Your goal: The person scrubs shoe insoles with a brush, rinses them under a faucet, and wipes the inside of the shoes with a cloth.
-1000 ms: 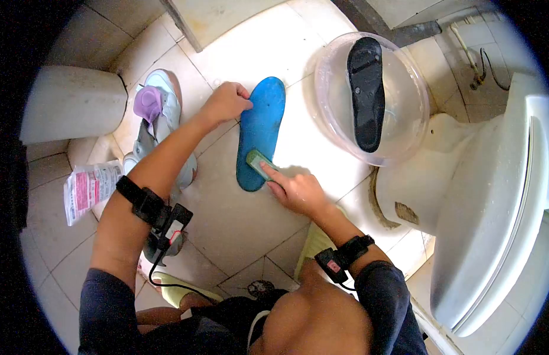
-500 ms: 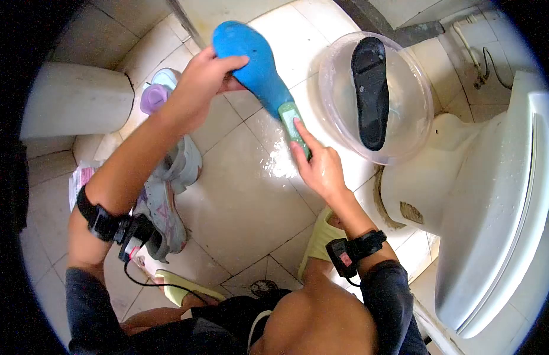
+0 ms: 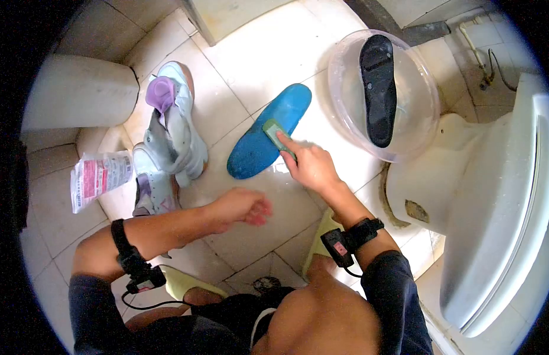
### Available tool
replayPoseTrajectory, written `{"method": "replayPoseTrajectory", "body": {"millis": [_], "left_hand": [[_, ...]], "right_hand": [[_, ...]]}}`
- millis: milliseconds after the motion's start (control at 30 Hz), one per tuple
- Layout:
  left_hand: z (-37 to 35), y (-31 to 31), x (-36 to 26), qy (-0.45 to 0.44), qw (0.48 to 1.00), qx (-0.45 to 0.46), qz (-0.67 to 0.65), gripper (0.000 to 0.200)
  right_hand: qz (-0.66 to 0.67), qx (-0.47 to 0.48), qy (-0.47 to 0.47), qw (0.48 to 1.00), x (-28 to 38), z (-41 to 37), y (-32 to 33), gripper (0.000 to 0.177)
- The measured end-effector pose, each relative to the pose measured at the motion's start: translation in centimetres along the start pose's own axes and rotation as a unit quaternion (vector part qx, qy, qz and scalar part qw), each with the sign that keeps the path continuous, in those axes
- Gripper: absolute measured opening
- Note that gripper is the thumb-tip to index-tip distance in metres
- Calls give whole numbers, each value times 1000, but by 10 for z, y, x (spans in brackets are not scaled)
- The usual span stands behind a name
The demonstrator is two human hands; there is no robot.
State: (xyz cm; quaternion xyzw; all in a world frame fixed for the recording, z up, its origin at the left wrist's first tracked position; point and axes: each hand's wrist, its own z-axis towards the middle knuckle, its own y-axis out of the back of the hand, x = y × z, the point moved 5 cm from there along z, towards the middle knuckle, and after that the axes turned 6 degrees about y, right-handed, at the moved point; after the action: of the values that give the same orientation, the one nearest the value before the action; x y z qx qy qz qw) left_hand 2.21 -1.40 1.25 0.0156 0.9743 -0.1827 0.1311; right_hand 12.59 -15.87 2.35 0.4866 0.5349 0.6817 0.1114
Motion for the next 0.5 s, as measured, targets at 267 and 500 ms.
{"method": "replayPoseTrajectory", "body": {"millis": [267,500], "left_hand": [[-11,23,-51,-498,428,-221,721,44],[10,4,-10,-393,371,-260,800,44]], "right_hand": [[-23,32,20,999,3,-9,3,44],[-42,39,49,997,9,-34,-14,45]]}}
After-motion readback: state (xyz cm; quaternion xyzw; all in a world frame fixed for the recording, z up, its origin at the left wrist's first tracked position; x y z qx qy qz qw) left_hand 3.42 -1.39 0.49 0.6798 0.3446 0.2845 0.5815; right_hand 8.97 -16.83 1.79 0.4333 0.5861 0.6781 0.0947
